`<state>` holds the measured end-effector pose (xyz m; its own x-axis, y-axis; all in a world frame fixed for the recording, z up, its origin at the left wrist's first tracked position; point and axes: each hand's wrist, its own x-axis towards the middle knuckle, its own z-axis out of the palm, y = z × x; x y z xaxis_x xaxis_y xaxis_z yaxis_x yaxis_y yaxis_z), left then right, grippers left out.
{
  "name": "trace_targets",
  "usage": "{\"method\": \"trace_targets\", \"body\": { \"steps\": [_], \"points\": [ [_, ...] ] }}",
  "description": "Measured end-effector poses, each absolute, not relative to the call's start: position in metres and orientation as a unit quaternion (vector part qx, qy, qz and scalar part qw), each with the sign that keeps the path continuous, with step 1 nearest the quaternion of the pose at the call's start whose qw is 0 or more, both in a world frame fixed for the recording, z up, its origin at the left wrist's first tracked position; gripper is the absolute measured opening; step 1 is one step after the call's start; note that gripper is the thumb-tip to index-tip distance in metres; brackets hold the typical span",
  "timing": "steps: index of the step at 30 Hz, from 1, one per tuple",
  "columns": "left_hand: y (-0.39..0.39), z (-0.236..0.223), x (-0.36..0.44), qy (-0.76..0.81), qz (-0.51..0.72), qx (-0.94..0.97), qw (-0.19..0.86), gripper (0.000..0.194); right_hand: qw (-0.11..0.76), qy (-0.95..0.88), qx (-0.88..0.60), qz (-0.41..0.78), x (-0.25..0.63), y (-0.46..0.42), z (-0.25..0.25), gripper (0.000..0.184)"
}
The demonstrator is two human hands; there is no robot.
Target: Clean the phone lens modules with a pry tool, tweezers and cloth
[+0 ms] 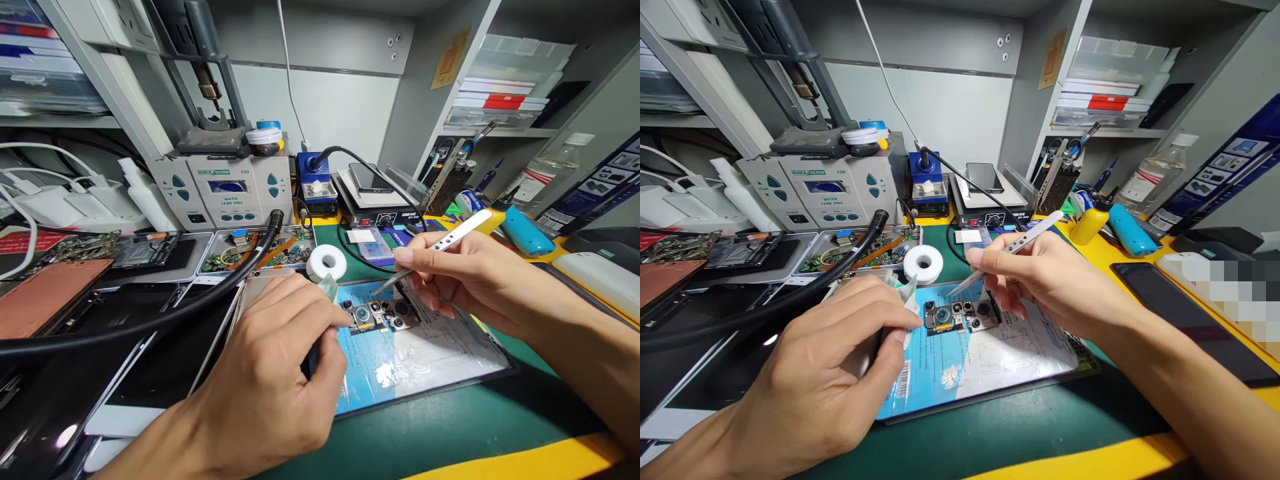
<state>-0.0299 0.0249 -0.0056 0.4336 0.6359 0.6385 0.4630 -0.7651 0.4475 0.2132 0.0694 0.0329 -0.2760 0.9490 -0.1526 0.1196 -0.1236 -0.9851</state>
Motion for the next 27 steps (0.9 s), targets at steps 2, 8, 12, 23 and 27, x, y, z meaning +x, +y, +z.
{"method": "trace_targets", "body": {
  "steps": [2, 8, 12, 23, 27],
  "points": [
    [0.0252, -0.0052, -0.0297, 0.325, 0.419, 0.841, 0.104, 0.018, 0.361, -0.576, -0.495, 0.541, 0.2132, 0.0688, 0.0333, 0.029],
    [0.0258, -0.0059, -0.0289, 0.328, 0.406, 0.848, 0.096, 0.020, 0.350, -0.617, -0.481, 0.515, 0.2154, 0.0630, 0.0350, 0.025],
    [0.0254, -0.0056, -0.0286, 0.323, 0.405, 0.850, 0.097, 0.020, 0.339, -0.618, -0.470, 0.532, 0.2179, 0.0623, 0.0348, 0.025],
    [0.0262, -0.0062, -0.0298, 0.321, 0.400, 0.853, 0.098, 0.020, 0.344, -0.619, -0.508, 0.491, 0.2089, 0.0634, 0.0318, 0.039],
    [0.0256, -0.0055, -0.0297, 0.325, 0.400, 0.852, 0.097, 0.020, 0.347, -0.617, -0.511, 0.489, 0.2100, 0.0635, 0.0337, 0.040]
  ]
}}
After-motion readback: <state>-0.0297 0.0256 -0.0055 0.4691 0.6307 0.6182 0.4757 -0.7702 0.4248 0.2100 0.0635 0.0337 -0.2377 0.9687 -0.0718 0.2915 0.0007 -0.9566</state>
